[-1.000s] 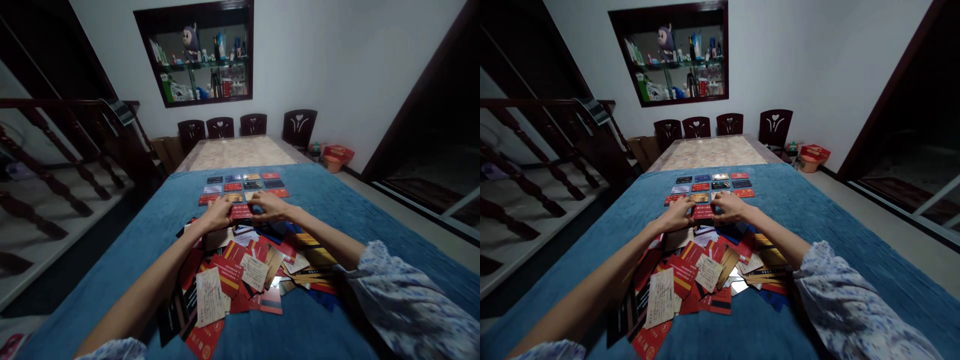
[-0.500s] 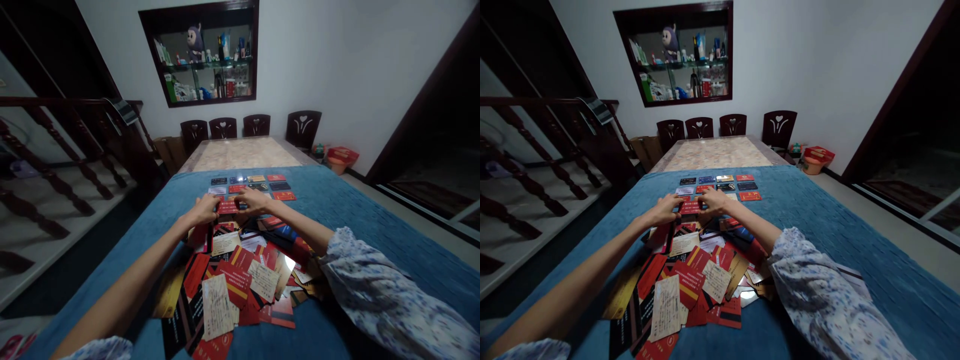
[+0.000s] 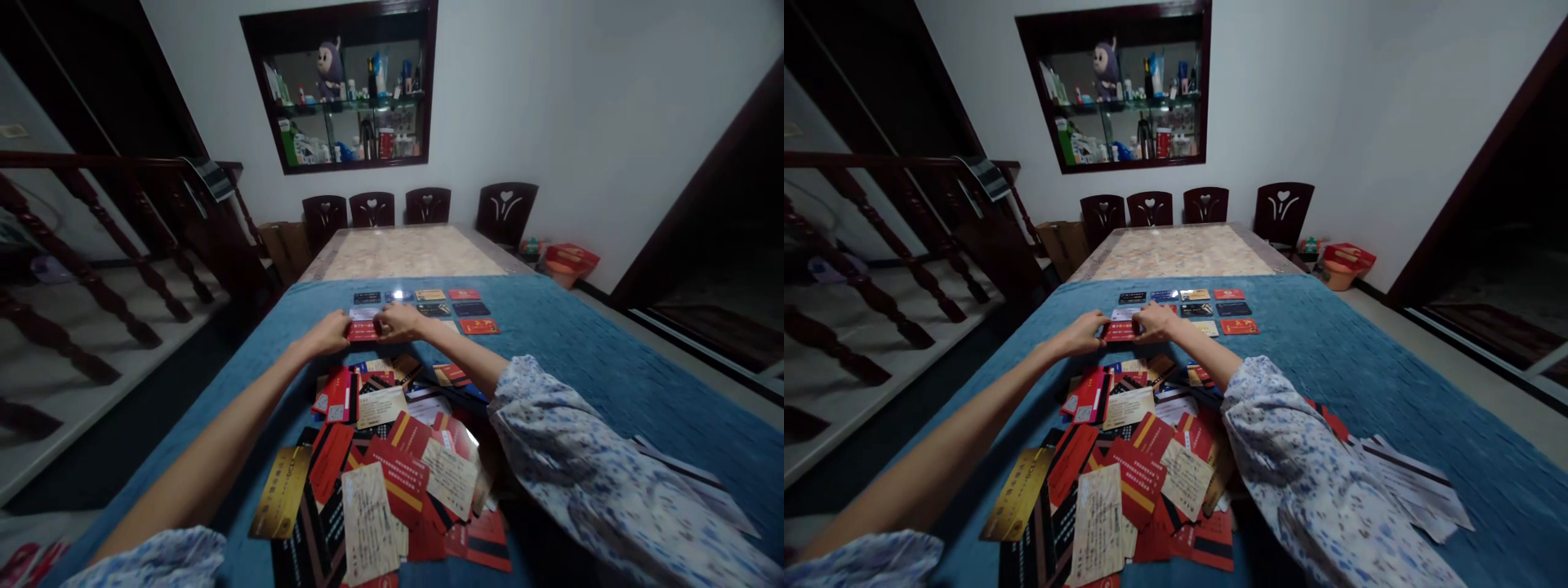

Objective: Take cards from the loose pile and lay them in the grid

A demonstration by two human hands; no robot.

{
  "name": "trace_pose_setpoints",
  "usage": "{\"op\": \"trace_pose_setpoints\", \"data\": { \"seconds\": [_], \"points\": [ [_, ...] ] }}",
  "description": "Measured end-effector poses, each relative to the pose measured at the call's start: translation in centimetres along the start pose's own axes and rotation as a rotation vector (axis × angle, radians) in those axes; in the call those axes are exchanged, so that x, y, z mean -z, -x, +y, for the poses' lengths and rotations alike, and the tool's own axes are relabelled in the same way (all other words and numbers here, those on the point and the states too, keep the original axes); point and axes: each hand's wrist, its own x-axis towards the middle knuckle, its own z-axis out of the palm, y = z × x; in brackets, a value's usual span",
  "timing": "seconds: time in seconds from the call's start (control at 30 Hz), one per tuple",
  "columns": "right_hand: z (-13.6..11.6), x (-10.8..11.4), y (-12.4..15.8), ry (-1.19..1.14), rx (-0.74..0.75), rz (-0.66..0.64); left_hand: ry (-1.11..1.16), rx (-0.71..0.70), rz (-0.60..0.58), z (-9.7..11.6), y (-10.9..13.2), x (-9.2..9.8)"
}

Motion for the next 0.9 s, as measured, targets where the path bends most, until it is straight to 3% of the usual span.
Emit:
{"op": "trace_pose_setpoints", "data": {
  "seconds": [0.53,0.9],
  "points": [
    [-0.5,0.1,-2.7,0.097,0.002,-0.120,0.084,0.043,-0.058,-1.8,-2.3,-1.9],
    [-1.4,0.2,-4.0,0.115,-0.027,-0.196,0.082,0.030,-0.108,-1.7,-2.6,-1.8]
  ]
}}
